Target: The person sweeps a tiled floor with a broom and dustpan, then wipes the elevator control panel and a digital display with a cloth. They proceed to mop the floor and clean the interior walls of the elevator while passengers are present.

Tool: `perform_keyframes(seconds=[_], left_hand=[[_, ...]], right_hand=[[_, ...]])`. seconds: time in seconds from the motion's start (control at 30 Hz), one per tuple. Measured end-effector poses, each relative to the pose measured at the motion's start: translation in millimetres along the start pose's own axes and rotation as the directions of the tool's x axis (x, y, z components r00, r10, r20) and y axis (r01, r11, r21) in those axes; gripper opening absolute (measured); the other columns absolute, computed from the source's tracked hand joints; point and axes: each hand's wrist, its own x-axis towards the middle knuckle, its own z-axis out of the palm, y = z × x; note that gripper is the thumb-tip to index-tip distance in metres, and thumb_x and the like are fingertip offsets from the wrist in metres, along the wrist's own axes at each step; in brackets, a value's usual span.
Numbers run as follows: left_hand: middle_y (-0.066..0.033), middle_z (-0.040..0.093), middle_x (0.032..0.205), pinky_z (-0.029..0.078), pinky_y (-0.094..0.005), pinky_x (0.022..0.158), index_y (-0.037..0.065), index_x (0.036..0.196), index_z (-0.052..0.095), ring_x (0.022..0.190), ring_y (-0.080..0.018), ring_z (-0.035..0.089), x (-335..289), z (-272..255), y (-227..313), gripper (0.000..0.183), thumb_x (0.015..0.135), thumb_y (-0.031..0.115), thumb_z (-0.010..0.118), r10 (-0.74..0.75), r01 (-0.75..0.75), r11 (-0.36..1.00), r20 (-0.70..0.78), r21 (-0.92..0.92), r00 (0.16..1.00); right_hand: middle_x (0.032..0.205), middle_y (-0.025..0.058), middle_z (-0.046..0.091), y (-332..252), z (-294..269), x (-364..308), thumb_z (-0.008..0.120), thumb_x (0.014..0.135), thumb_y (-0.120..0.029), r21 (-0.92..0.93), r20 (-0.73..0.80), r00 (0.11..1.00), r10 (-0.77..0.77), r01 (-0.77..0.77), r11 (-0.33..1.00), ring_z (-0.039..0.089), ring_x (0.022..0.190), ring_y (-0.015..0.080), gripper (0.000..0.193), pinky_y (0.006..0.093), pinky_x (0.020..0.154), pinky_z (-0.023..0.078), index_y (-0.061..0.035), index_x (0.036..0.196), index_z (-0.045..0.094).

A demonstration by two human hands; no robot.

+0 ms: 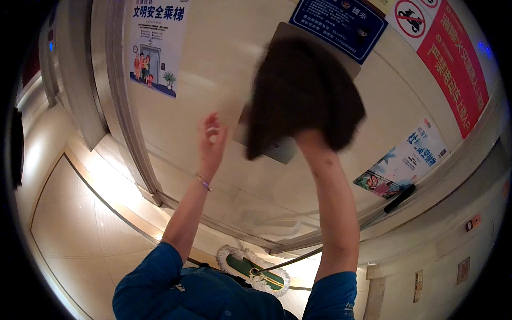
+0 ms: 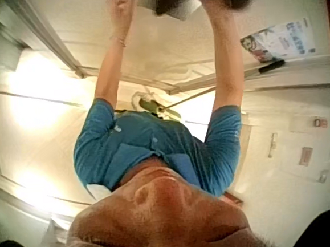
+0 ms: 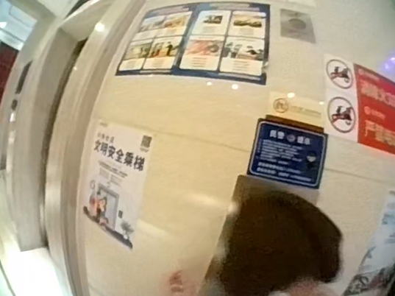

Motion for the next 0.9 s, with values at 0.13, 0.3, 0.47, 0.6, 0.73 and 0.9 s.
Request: perform_keyframes(seconds=[0.13,0.3,0.47,0.6,0.73,0.9], left_hand=[[-0.0066,0.052,0.105,0.044,-0.0233,0.072,0.001,0.113,0.046,0.088,-0.0127,0.051,-1,-30,-4,0.034,0.080,-0.002,0.052,0.092,-0.103,0.995,-0.299,-0.021,0.950],[-0.0055,0.053,0.095,0.045,-0.0226,0.066,0.002,0.107,0.049,0.080,-0.0115,0.053,7,-57,31,0.020,0.087,0.008,0.049,0.080,-0.115,0.992,-0.442,-0.053,0.894],[-0.0032,0.053,0.091,0.044,-0.0222,0.065,0.003,0.105,0.050,0.079,-0.0098,0.051,4,-49,39,0.020,0.087,0.010,0.051,0.127,-0.130,0.991,-0.265,0.005,0.956],[-0.0020,0.050,0.095,0.043,-0.0213,0.065,0.004,0.105,0.050,0.081,-0.0096,0.050,-10,-18,35,0.021,0.085,0.010,0.054,0.108,-0.106,0.993,-0.028,0.057,0.994],[-0.0058,0.047,0.103,0.043,-0.0243,0.070,0.004,0.110,0.046,0.087,-0.0131,0.049,-22,15,33,0.035,0.079,0.010,0.061,0.069,-0.093,0.983,0.149,0.161,0.986],[-0.0117,0.045,0.109,0.039,-0.0322,0.084,0.003,0.116,0.041,0.097,-0.0230,0.045,-21,48,35,0.048,0.075,0.011,0.064,0.159,-0.189,0.954,0.139,0.233,0.977]], right_hand=[[0.136,0.0120,0.031,-55,75,30,0.046,0.087,-0.032,-0.123,0.127,0.974,-0.188,0.203,0.971,0.031,0.124,0.0223,0.053,0.0347,0.103,0.024,-0.0073,0.131,0.033],[0.136,0.0123,0.032,-113,150,-39,0.047,0.086,-0.031,0.079,0.354,0.902,-0.245,0.232,0.969,0.032,0.124,0.0225,0.053,0.0344,0.103,0.025,-0.0070,0.131,0.034],[0.135,0.0122,0.033,-105,164,-175,0.049,0.085,-0.030,0.267,0.519,0.823,-0.233,0.103,0.958,0.033,0.123,0.0231,0.053,0.0348,0.103,0.026,-0.0067,0.131,0.034],[0.133,0.0115,0.035,-50,133,-266,0.050,0.084,-0.029,0.231,0.526,0.827,-0.198,0.085,0.969,0.034,0.122,0.0240,0.054,0.0358,0.103,0.026,-0.0064,0.131,0.033],[0.132,0.0109,0.037,14,62,-282,0.052,0.083,-0.027,0.061,0.356,0.929,-0.103,0.087,0.994,0.035,0.122,0.0249,0.056,0.0369,0.103,0.027,-0.0062,0.131,0.032],[0.116,0.0158,0.052,38,-47,-153,0.056,0.081,-0.019,0.078,-0.012,0.899,0.438,-0.435,0.897,0.047,0.110,0.0275,0.042,0.0364,0.095,0.036,-0.0010,0.118,0.047]])
